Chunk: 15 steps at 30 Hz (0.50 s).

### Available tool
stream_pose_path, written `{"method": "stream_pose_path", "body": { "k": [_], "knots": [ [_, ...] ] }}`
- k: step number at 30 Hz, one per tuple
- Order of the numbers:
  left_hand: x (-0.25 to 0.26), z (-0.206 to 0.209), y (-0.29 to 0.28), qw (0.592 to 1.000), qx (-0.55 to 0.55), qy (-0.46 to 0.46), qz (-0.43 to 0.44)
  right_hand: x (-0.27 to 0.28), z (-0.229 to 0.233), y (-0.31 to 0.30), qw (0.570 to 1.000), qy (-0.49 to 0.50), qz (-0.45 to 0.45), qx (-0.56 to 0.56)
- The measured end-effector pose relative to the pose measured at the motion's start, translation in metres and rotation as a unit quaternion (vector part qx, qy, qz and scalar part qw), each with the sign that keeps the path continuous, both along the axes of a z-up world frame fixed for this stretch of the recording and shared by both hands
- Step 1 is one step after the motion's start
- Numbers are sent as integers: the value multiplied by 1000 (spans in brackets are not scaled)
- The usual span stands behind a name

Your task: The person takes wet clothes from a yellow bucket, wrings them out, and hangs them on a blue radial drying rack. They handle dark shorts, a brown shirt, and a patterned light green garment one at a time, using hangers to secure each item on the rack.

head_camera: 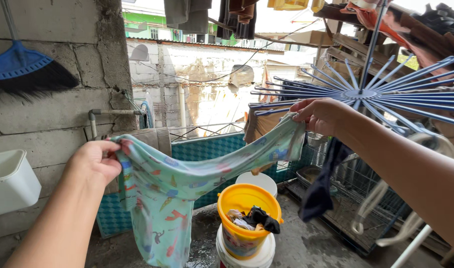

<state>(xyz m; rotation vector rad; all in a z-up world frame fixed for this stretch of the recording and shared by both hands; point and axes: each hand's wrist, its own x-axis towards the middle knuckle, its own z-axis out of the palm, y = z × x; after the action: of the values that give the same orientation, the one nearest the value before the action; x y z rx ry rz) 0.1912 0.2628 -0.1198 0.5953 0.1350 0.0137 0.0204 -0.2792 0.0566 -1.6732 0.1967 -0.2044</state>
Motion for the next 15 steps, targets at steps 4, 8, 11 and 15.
{"method": "stream_pose_path", "body": {
  "k": [4, 8, 11, 15],
  "knots": [
    [4, -2, 6, 997, 4, 74, 7, 31, 9, -1, 992, 1, -18, -129],
    [33, -5, -14, 998, -17, 67, -15, 50, 4, -20, 950, 34, -89, -299],
    [66, -14, -37, 997, -17, 58, -49, 52, -5, -51, 932, 48, -104, -345],
    [84, -12, -84, 990, 78, 29, -111, 52, -8, -94, 928, 35, -146, -341]
  ]
}}
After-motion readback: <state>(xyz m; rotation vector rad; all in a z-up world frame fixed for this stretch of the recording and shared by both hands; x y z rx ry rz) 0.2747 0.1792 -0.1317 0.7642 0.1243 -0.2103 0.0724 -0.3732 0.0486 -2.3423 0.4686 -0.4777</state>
